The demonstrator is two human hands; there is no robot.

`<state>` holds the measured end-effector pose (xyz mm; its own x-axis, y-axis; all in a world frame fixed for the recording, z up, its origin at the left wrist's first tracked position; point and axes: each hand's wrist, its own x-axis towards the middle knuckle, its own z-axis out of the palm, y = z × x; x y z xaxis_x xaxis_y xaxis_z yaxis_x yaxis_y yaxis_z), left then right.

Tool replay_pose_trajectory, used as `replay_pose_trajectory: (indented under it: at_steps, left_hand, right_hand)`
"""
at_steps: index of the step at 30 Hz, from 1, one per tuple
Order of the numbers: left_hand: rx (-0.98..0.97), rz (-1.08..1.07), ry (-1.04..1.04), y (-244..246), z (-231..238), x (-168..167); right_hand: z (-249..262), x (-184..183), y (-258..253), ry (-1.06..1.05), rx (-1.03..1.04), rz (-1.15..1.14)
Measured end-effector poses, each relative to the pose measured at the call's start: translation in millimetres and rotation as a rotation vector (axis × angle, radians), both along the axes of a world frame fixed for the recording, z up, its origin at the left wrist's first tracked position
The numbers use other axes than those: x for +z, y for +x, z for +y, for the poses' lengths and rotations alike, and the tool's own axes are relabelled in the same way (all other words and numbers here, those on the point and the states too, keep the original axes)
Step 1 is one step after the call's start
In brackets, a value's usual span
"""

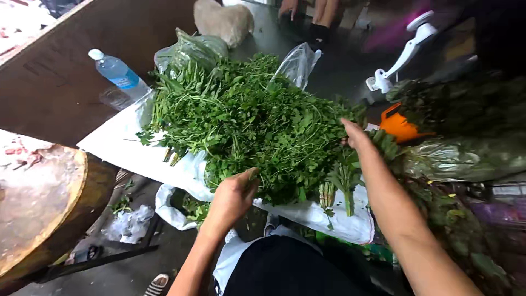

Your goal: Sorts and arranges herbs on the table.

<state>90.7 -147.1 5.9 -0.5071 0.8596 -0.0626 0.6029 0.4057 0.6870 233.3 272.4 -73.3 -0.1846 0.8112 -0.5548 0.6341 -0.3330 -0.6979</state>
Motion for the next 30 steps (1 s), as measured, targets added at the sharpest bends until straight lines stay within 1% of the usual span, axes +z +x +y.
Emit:
replay_pose_trajectory:
  at_steps: [1, 2, 3, 5, 6, 7, 9, 10, 11, 12, 14, 15, 17, 19, 22, 23, 25, 26, 28, 30]
  left_hand:
    - [-0.015, -0.010, -0.035, 10, 21, 2]
    - [-0.032, -0.011, -0.113, 20, 45, 1]
    - [-0.055, -0.006, -0.234, 28, 69, -4]
    - [-0.112, 0.028, -0.455, 37, 105, -34]
    - [-0.132, 0.054, -0.515, 42, 112, -50]
    - [-0.146, 0.083, -0.547, 45, 112, -59]
    - [-0.127, 0.116, -0.544, 46, 101, -55]
    - [-0.105, 0.111, -0.526, 45, 92, -49]
    - [-0.091, 0.106, -0.496, 44, 82, -43]
    - [-0.085, 0.106, -0.474, 44, 73, -39]
    - [-0.073, 0.128, -0.420, 42, 59, -38]
    - [-0.069, 0.136, -0.395, 40, 57, -38]
    - [-0.062, 0.142, -0.349, 38, 50, -39]
    - [-0.064, 0.144, -0.312, 35, 45, -38]
    - [-0.083, 0.142, -0.255, 30, 42, -33]
    - [-0.091, 0.129, -0.251, 29, 42, -27]
    - [-0.116, 0.107, -0.245, 28, 44, -13]
    - [-0.128, 0.102, -0.213, 29, 47, -6]
    - [-0.136, 0.096, -0.057, 31, 64, 11]
    - [-0.158, 0.068, 0.130, 36, 96, 30]
  right_hand:
    - [4, -3, 6, 0.014, 0.041, -0.011]
    - [5, -2, 10, 0.047, 0.104, -0.008]
    - [6, 2, 12, 0.086, 0.165, 0.022]
    - [5, 14, 18, 0.124, 0.229, 0.146]
    - [3, 26, 21, 0.117, 0.213, 0.258]
    - [0, 40, 24, 0.103, 0.176, 0.423]
    - [-5, 76, 30, 0.042, 0.124, 0.830]
    - [-9, 91, 33, 0.015, 0.091, 0.945]
    - [-13, 100, 36, -0.016, 0.054, 0.974]
    - [-17, 102, 36, -0.039, 0.066, 0.947]
    - [-21, 96, 34, -0.027, 0.173, 0.850]
    - [-22, 97, 31, 0.016, 0.216, 0.800]
    - [-30, 104, 29, 0.166, 0.283, 0.721]
    - [-43, 128, 29, 0.322, 0.281, 0.664]
    - [-52, 178, 46, 0.505, 0.291, 0.767]
    - [-53, 193, 47, 0.534, 0.301, 0.761]
    - [-49, 213, 42, 0.552, 0.326, 0.631]
    - [-46, 222, 41, 0.550, 0.314, 0.603]
    - [-52, 248, 41, 0.577, 0.287, 0.624]
    - [-72, 260, 35, 0.602, 0.251, 0.664]
